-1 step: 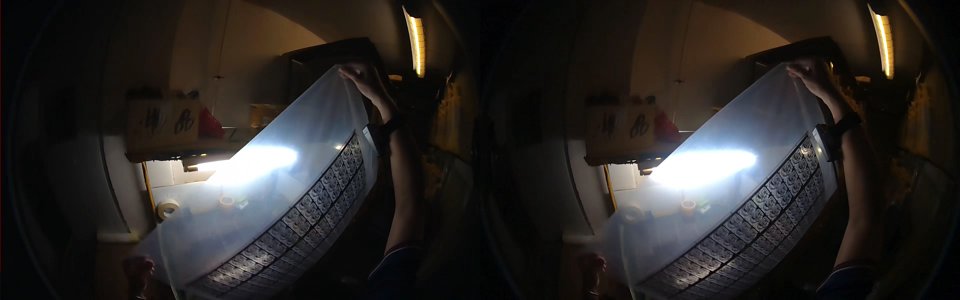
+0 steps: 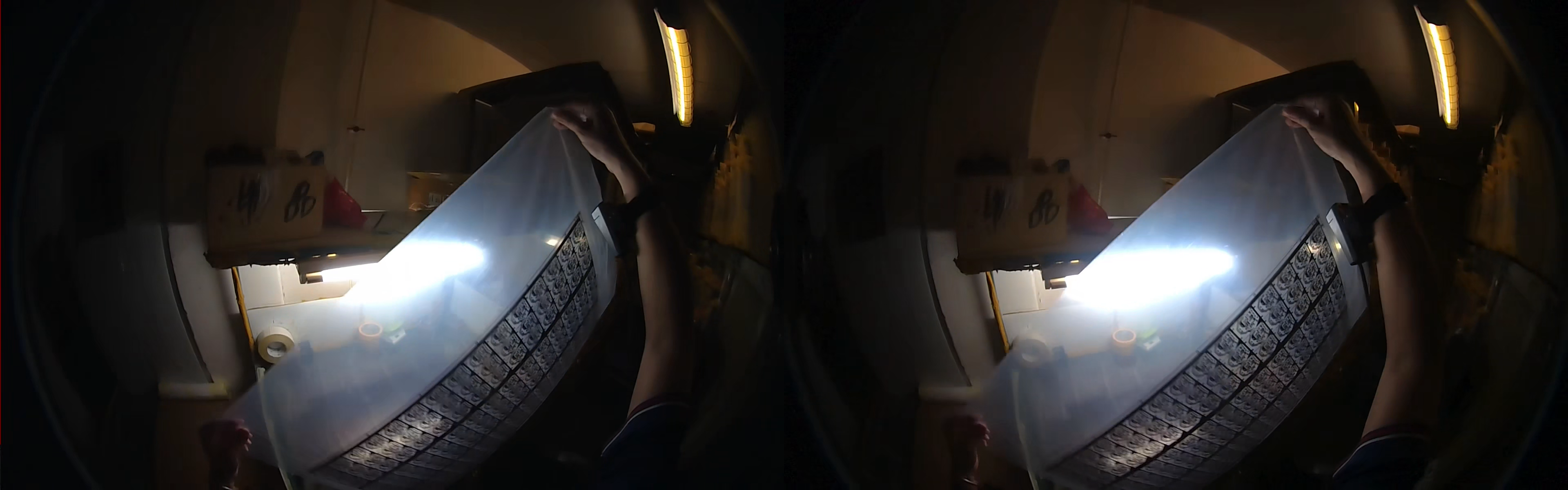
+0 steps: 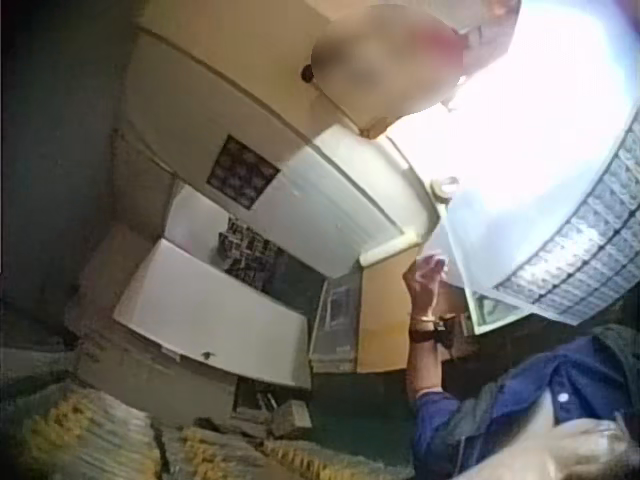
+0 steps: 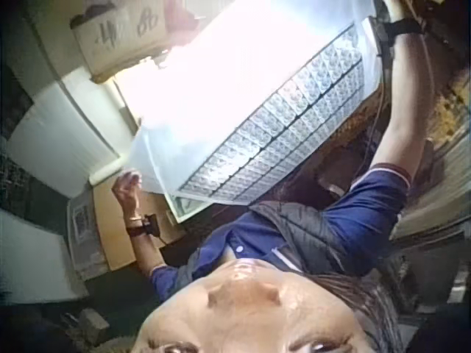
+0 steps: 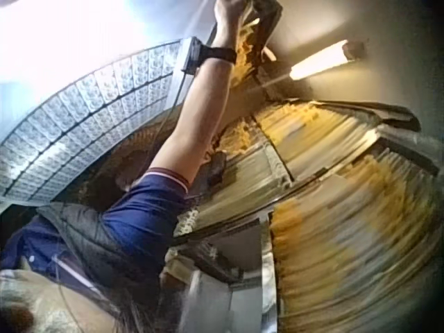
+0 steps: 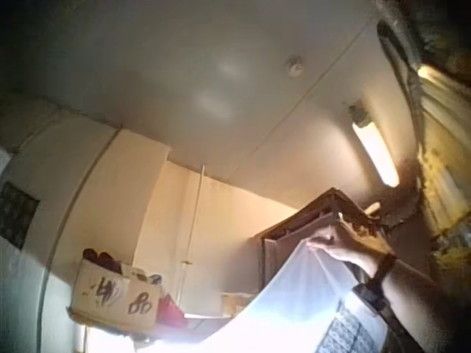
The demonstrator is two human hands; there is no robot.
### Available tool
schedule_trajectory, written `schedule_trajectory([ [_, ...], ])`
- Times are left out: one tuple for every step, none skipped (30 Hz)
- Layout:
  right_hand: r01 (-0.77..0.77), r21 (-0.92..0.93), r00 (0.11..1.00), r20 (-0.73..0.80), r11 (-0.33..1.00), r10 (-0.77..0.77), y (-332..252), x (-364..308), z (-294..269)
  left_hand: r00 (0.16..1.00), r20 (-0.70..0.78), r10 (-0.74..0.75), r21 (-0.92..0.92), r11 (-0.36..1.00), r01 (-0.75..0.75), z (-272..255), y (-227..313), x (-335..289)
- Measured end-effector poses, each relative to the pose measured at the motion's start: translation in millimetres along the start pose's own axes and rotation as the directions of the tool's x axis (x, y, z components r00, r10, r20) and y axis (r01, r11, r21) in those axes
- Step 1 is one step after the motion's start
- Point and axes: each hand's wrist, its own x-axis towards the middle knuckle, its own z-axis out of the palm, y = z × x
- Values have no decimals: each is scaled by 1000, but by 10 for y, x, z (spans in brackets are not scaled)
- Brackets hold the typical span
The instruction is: Packaging a large printed film sheet into a plastic bag and sealing it with yellow adhesive tape.
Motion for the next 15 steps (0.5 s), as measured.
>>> schedule_trajectory([
  [1, -2, 1000, -3, 1000, -1, 3, -8, -9, 997, 29, -65, -19, 998, 65, -20, 4, -26],
  [-7, 7, 1000, 8, 1000, 7, 17, -16, -6, 990, 54, -129, -33, 991, 131, -43, 25, -54],
  [-12, 29, 1000, 21, 1000, 11, -3, -11, 38, 991, 39, -126, -24, 992, 127, -56, 142, -92],
  [-30, 54, 999, 31, 998, 28, -49, -58, 26, 992, 73, -102, 46, 994, 98, 14, 275, -113],
  [-45, 41, 998, 47, 998, 43, -47, -80, 24, 991, 105, -81, 118, 991, 68, 32, 349, -154],
  [-70, 26, 996, 49, 997, 68, -103, -121, 63, 994, 78, -79, 141, 988, 67, -56, 354, -211],
  [-103, -34, 994, 35, 994, 104, -207, -199, -90, 993, 117, 13, 165, 986, -32, -85, 256, -162],
  [-91, -13, 995, 30, 996, 91, -197, -238, -228, 983, 156, 102, 184, 974, -130, -109, 155, -125],
  [-155, -4, 988, 9, 988, 155, -138, -261, -278, 983, 155, 99, 186, 974, -127, -101, 66, -132],
  [-128, -11, 992, -15, 992, 128, -90, -248, -250, 996, -33, 77, 190, 979, -69, -146, 0, -190],
  [-103, -22, 994, -39, 994, 102, -68, -237, -234, 974, -218, 54, 181, 983, -13, -181, -73, -259],
  [-103, 10, 995, -16, 995, 104, -178, -229, -235, 935, -355, -8, 192, 978, 81, -204, -117, -389],
  [-77, 127, 994, -63, 989, 86, -151, -195, -194, 869, -473, -146, 16, 985, 174, -292, -532, -546],
  [-64, 164, 997, -36, 984, 71, -221, -179, -211, 912, -311, -266, -54, 963, 263, -289, -757, -782],
  [-48, 198, 999, -12, 979, 51, -324, -167, -268, 932, -42, -359, 220, 907, 359, -203, -862, -964],
])
